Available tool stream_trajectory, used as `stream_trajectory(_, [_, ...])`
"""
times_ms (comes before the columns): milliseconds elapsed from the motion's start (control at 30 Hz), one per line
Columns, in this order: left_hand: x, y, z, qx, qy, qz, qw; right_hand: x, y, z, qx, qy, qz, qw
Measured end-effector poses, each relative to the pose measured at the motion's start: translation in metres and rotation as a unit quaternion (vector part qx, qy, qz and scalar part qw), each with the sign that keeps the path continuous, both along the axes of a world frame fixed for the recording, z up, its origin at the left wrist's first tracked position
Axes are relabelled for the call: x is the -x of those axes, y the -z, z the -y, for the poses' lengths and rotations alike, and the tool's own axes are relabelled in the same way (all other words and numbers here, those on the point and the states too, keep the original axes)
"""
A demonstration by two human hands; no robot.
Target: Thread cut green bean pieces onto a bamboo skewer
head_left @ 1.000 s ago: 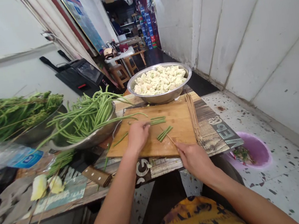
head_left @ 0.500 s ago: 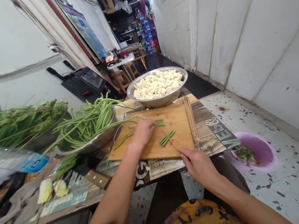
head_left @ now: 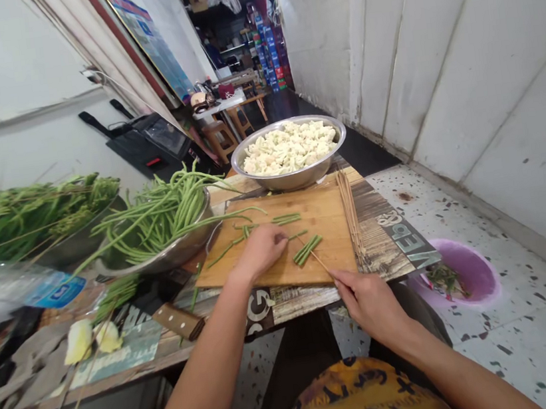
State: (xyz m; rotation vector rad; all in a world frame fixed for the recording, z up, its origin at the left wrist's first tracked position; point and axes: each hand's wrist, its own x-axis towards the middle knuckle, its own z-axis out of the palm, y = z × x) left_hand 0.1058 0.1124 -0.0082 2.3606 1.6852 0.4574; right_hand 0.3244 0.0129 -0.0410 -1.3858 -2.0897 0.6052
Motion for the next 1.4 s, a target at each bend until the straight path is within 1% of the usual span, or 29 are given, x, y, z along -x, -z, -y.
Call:
stream_trajectory(200, [-0.003, 0.01, 0.002, -0.028, -0.017, 0.043, 0.999, 0.001, 0.0, -0.002, -0.002, -0.001, -0.01, 1.0])
stream_trajectory(433, [-0.004, 0.019, 0.001, -0.015, -0.058, 0.087, 0.994, 0.0, -0.002, 0.005, -0.018, -0.021, -0.045, 0.999])
stream_trajectory(567, [-0.006, 0.019, 0.002, -0.003, -0.083, 0.092, 0.992, 0.001, 0.0, 0.007, -0.031, -0.022, -0.041, 0.998])
stream_trajectory(667, [-0.008, 0.018, 0.002, 0.0, -0.099, 0.092, 0.991, 0.002, 0.001, 0.006, -0.027, -0.022, -0.039, 0.999])
stream_trajectory(967, [-0.009, 0.018, 0.004, 0.002, -0.113, 0.105, 0.988, 0.002, 0.0, 0.007, -0.009, -0.022, -0.046, 0.999])
stream_trajectory(1067, [-0.009, 0.02, 0.004, 0.002, -0.116, 0.112, 0.987, 0.002, 0.0, 0.008, -0.008, -0.023, -0.046, 0.999])
stream_trajectory(1233, [-0.007, 0.026, 0.003, 0.004, -0.112, 0.148, 0.983, 0.002, 0.001, 0.008, -0.012, -0.023, -0.044, 0.999])
stream_trajectory(1400, [-0.006, 0.026, 0.005, 0.009, -0.113, 0.166, 0.98, 0.003, 0.002, 0.008, -0.021, -0.022, -0.048, 0.998])
